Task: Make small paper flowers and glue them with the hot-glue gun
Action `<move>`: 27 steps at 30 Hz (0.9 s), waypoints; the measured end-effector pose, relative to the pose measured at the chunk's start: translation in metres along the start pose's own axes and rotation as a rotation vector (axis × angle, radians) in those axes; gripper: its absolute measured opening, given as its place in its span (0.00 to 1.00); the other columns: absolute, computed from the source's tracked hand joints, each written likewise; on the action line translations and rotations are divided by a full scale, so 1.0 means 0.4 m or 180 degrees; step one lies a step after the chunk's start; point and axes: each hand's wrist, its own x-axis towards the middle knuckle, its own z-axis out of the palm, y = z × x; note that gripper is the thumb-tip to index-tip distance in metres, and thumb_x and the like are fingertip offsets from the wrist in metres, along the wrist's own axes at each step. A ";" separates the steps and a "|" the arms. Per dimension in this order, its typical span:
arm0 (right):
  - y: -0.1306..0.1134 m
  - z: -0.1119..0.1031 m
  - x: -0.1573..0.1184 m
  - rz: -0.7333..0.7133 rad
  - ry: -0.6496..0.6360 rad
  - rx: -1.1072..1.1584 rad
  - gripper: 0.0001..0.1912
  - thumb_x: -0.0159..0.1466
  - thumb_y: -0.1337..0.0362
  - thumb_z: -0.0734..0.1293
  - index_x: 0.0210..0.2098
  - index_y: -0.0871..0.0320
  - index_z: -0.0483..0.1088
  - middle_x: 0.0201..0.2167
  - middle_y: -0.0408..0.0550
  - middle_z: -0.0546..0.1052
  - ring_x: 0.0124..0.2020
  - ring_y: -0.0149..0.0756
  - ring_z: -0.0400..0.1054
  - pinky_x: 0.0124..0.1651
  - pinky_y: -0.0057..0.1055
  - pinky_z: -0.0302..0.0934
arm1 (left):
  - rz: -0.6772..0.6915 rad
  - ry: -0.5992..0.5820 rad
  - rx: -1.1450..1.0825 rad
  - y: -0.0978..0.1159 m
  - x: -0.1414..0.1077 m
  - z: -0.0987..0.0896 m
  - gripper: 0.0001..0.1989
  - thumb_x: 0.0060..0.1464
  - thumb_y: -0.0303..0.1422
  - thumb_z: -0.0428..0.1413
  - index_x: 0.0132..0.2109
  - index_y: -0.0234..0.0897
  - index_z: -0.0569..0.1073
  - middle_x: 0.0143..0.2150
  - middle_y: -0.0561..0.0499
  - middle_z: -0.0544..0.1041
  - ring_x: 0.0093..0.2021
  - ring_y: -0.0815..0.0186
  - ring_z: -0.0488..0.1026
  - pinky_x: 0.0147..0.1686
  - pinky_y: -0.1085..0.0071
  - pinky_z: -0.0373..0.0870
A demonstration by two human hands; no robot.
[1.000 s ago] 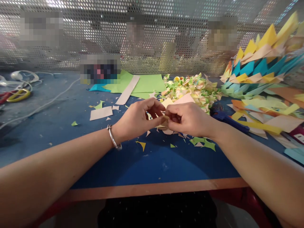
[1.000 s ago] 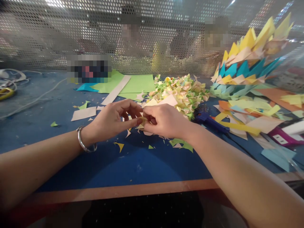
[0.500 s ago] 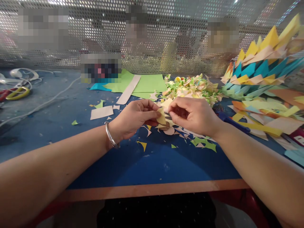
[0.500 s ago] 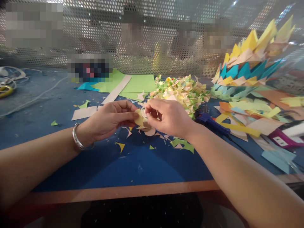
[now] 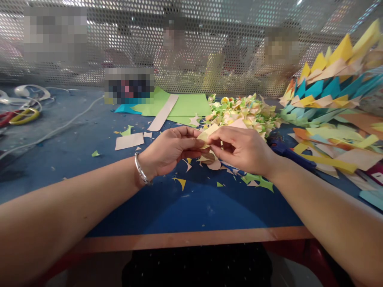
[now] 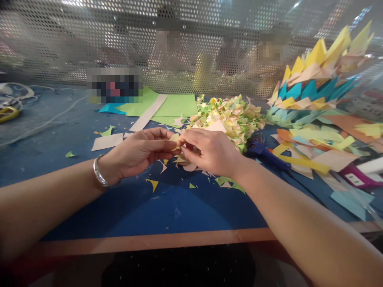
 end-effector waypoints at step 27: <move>-0.012 0.014 -0.001 0.0894 0.0230 0.1217 0.06 0.62 0.67 0.68 0.29 0.58 0.66 0.22 0.39 0.67 0.22 0.24 0.58 0.24 0.25 0.52 | 0.1032 -0.0048 0.0569 -0.025 -0.002 0.006 0.04 0.54 0.28 0.63 0.34 0.31 0.75 0.31 0.51 0.80 0.32 0.70 0.80 0.38 0.73 0.79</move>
